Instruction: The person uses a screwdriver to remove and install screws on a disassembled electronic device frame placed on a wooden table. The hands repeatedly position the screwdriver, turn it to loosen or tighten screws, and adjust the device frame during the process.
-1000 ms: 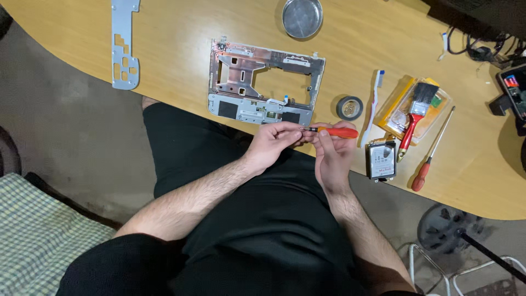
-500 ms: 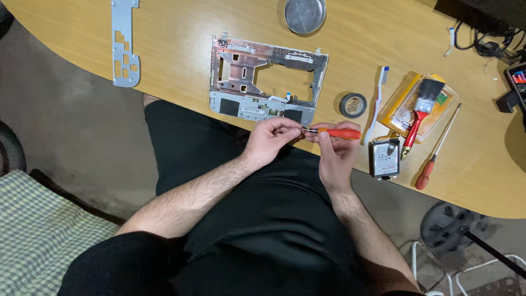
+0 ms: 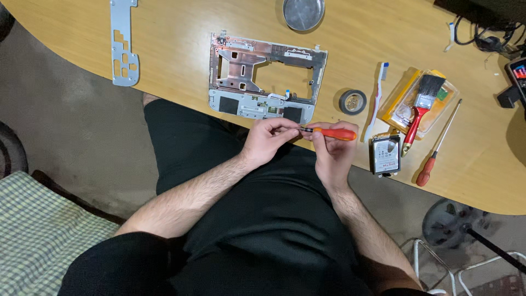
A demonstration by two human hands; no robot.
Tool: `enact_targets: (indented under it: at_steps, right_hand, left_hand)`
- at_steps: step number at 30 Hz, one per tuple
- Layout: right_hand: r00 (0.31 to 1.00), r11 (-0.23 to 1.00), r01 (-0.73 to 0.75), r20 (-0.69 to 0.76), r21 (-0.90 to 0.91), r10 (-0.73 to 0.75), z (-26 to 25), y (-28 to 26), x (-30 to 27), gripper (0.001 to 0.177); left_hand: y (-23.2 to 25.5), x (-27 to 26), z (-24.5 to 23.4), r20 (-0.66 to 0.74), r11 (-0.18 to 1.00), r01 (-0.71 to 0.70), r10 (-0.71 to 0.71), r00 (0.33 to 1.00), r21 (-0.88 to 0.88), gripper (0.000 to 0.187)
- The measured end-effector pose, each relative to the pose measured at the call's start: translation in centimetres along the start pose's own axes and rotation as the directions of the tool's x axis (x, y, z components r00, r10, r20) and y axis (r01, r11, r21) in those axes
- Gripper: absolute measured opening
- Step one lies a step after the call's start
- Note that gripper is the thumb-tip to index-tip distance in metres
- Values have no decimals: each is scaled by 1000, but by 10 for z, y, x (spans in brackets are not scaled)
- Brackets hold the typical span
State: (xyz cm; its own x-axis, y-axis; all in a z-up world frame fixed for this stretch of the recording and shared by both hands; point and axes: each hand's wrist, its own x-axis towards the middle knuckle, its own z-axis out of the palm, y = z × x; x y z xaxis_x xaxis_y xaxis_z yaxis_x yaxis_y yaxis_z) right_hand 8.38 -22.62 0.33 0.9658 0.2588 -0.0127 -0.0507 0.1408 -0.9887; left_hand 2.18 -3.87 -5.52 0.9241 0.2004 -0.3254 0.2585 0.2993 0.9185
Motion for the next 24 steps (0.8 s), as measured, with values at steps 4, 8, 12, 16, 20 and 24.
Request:
enact_targets:
  at_steps: [4,8,12,16,20,24]
  right_hand:
    - [1000,1000,12,-5,-9,-12,1,-3,-2,41]
    - [997,996,74,22,-58,-73,4,-7,-1,38]
    - [992,989,123,-2,-76,-124,3,-8,1,33]
    - [991,990,118,-49,-72,-122,-13,-3,5,31]
    - [990,965,110,-61,-238,-128,-25,14,1,31]
    - [991,950,91,-66,-298,-116,-27,33,1,35]
  left_hand:
    - [12,-2,1,-5,1000,0,0,1000,15,18]
    - [11,-3,0,7,999,-7,7,1000,47,21]
    - [14,-4,-2,23,997,-26,25,999,69,33]
    - [23,-13,-13,-8,932,-81,90,996,352,33]
    - [25,-14,-15,351,342,-497,407,843,797,22]
    - [33,-12,-11,485,102,-553,369,793,827,47]
